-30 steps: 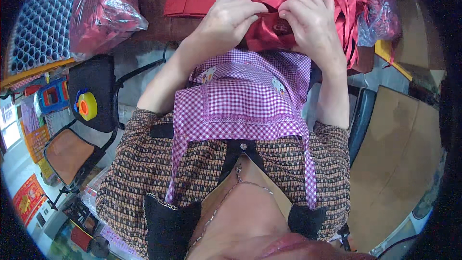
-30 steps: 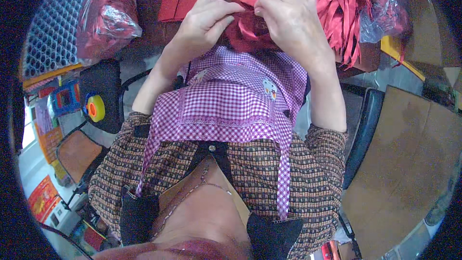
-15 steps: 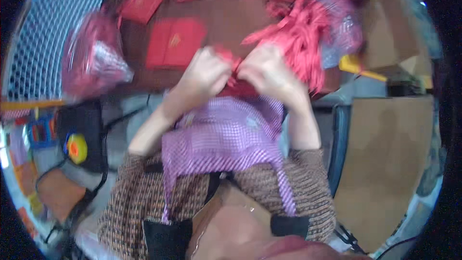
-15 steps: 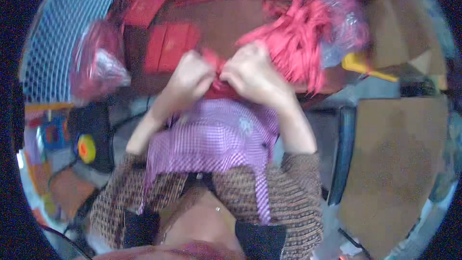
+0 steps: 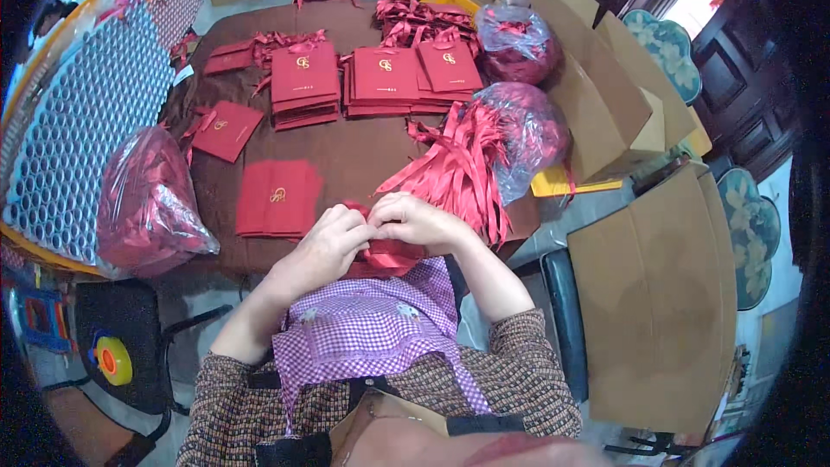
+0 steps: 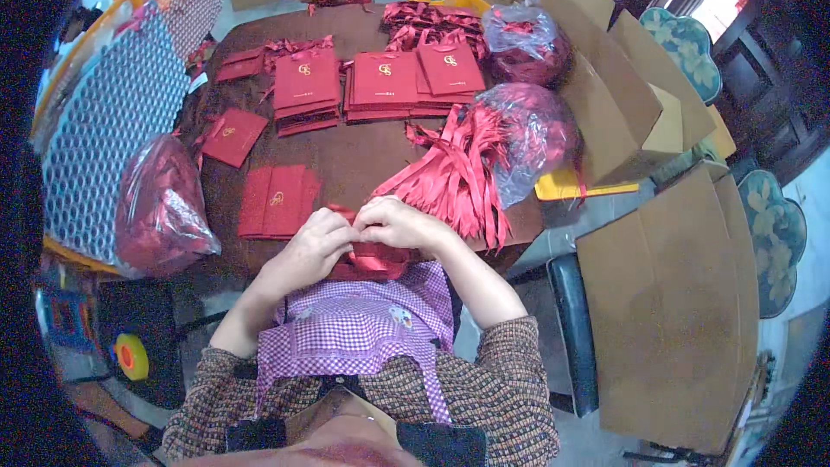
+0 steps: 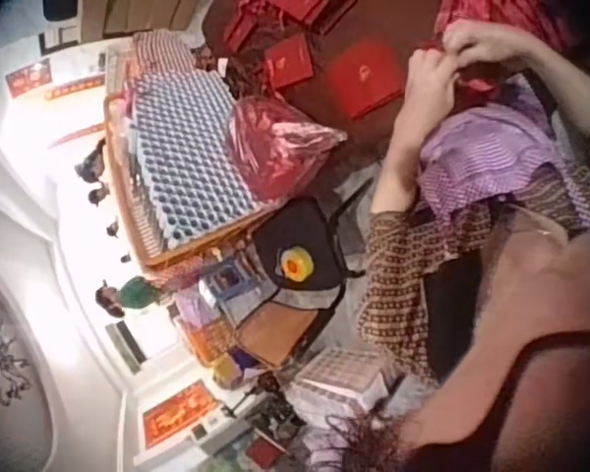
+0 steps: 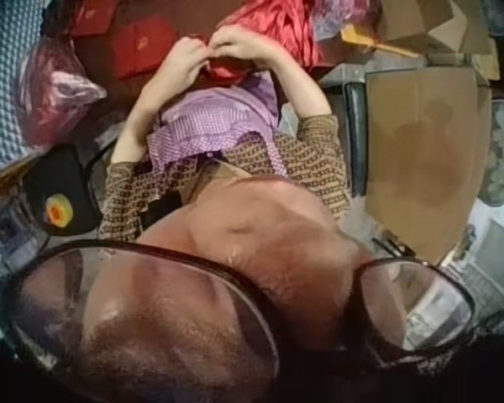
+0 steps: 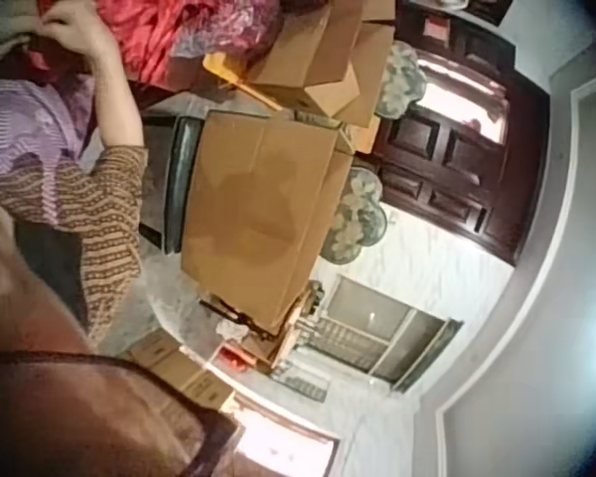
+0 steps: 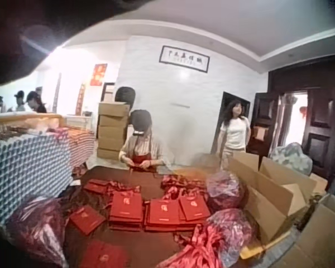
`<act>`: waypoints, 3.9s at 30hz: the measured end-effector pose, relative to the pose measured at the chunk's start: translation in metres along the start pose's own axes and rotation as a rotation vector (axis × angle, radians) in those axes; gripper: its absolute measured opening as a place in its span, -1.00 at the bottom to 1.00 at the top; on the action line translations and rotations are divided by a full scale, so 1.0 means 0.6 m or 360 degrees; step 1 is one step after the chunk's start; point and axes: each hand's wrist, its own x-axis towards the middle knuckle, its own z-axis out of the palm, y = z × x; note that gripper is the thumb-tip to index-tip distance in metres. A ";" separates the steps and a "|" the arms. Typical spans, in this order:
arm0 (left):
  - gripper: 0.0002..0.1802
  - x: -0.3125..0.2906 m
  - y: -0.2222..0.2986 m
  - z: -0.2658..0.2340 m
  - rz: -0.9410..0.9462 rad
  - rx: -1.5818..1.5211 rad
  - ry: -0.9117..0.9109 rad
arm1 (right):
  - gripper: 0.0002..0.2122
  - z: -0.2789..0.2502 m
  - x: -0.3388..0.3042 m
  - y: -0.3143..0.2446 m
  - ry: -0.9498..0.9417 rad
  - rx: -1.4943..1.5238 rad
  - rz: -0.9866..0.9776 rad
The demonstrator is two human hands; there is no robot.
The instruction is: The person attaches ribbon handles to small gift bags by hand, threading ribbons through the slots of each bag.
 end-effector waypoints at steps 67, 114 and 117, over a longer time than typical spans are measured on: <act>-0.71 -0.087 -0.102 -0.021 -0.1541 -0.1216 0.0301 | -0.77 0.043 -0.017 0.113 0.1210 -0.0086 0.0424; -0.78 -0.056 -0.054 0.000 -0.1352 -0.0722 0.0065 | -0.90 0.127 0.036 -0.036 0.1110 -0.1030 0.0015; -0.77 -0.045 -0.042 0.002 -0.1341 -0.0683 0.0052 | -0.89 0.123 0.029 -0.043 0.1103 -0.1073 0.0028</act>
